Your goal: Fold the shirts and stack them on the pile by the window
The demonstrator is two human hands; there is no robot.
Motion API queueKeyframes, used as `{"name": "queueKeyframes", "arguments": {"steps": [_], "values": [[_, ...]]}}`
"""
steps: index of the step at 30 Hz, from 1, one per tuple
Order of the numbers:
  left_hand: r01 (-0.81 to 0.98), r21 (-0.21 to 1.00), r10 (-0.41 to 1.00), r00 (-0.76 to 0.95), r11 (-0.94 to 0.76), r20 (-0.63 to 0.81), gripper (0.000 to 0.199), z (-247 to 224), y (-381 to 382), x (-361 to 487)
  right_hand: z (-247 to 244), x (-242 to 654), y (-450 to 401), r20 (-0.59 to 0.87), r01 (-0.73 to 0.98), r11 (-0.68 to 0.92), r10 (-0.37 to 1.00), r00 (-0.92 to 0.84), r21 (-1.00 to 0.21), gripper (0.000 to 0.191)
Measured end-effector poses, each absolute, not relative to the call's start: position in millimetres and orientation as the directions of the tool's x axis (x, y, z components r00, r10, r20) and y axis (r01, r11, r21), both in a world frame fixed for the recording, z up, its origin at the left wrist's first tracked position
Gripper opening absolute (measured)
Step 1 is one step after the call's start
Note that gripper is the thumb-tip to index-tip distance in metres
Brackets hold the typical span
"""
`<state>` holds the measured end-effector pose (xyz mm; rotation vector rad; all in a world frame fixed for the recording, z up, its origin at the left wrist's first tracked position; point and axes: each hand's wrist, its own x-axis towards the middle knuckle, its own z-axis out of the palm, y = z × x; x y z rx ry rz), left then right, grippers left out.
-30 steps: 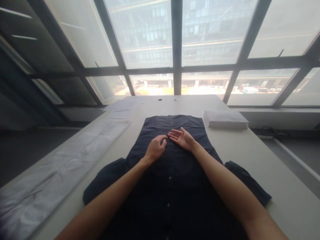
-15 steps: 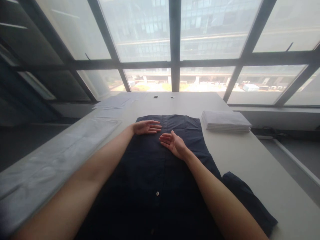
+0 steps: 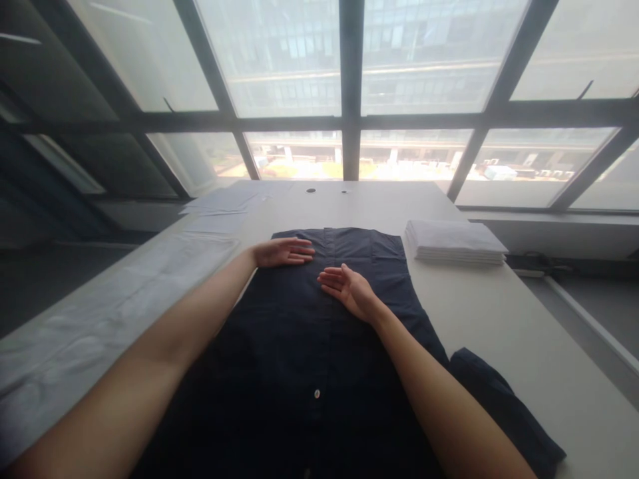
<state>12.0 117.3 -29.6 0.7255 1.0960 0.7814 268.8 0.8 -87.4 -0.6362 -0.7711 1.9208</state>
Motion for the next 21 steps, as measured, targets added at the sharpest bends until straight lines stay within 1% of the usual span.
{"name": "queueKeyframes", "arguments": {"steps": [1, 2, 3, 4, 6, 7, 8, 10, 11, 12, 13, 15, 16, 17, 19, 21], "values": [[-0.262, 0.862, 0.901, 0.122, 0.434, -0.417, 0.025, -27.1, 125.0, 8.5, -86.9, 268.9, 0.5, -0.110, -0.567, -0.362, 0.897, -0.428, -0.740, 0.043], [-0.315, 0.889, 0.937, 0.002, 0.333, -0.350, 0.026, -23.9, 133.6, 5.7, -86.2, 268.9, 0.2, -0.108, -0.565, -0.361, 0.896, -0.430, -0.742, 0.043], [-0.342, 0.905, 0.951, -0.082, 0.254, -0.298, 0.027, -20.7, 141.8, 4.0, -85.6, 268.9, -0.1, -0.107, -0.565, -0.360, 0.896, -0.430, -0.743, 0.042], [-0.351, 0.912, 0.956, -0.123, 0.210, -0.267, 0.028, -18.0, 148.6, 3.6, -85.0, 268.9, -0.3, -0.107, -0.566, -0.360, 0.897, -0.430, -0.742, 0.043], [-0.355, 0.915, 0.964, -0.112, 0.189, -0.243, 0.028, -15.9, 154.9, 6.9, -84.3, 268.7, -0.5, -0.112, -0.569, -0.365, 0.896, -0.430, -0.737, 0.043], [-0.338, 0.915, 0.967, -0.048, 0.219, -0.249, 0.026, -16.9, 154.4, 10.4, -84.2, 268.6, -0.3, -0.115, -0.569, -0.370, 0.894, -0.432, -0.734, 0.043], [-0.291, 0.914, 0.959, 0.054, 0.283, -0.280, 0.024, -19.2, 152.2, 15.1, -84.3, 268.4, 0.0, -0.117, -0.569, -0.374, 0.892, -0.437, -0.732, 0.043], [-0.089, 0.896, 0.875, 0.277, 0.436, -0.398, 0.021, -26.0, 147.0, 27.1, -85.0, 268.2, 0.8, -0.115, -0.570, -0.380, 0.888, -0.445, -0.729, 0.042], [0.027, 0.890, 0.838, 0.324, 0.455, -0.438, 0.021, -29.5, 146.1, 34.2, -85.4, 268.1, 1.2, -0.112, -0.572, -0.380, 0.888, -0.447, -0.727, 0.041], [0.111, 0.898, 0.843, 0.314, 0.425, -0.437, 0.022, -32.4, 147.4, 42.0, -85.7, 268.1, 1.5, -0.108, -0.574, -0.378, 0.888, -0.448, -0.726, 0.040], [0.150, 0.921, 0.886, 0.255, 0.360, -0.388, 0.024, -34.3, 151.1, 50.1, -86.0, 268.2, 1.6, -0.106, -0.575, -0.377, 0.887, -0.449, -0.726, 0.039], [0.158, 0.971, 0.976, 0.096, 0.181, -0.198, 0.029, -34.8, 163.8, 66.0, -86.0, 268.2, 1.6, -0.103, -0.574, -0.378, 0.886, -0.453, -0.726, 0.038], [0.152, 0.983, 0.993, 0.029, 0.105, -0.111, 0.032, -33.7, 171.1, 73.2, -85.8, 268.1, 1.4, -0.101, -0.574, -0.378, 0.885, -0.455, -0.727, 0.038], [0.150, 0.987, 0.998, -0.010, 0.056, -0.055, 0.034, -32.2, 177.4, 79.5, -85.5, 268.0, 1.2, -0.099, -0.573, -0.378, 0.884, -0.457, -0.727, 0.038], [0.167, 0.986, 1.000, -0.023, 0.000, 0.004, 0.037, -28.8, 183.1, 88.9, -84.8, 267.6, 0.8, -0.097, -0.573, -0.378, 0.883, -0.459, -0.728, 0.038], [0.209, 0.977, 0.999, 0.024, -0.046, 0.042, 0.034, -26.0, 175.8, 93.2, -84.0, 267.4, 0.7, -0.104, -0.569, -0.380, 0.884, -0.457, -0.729, 0.039]]}}
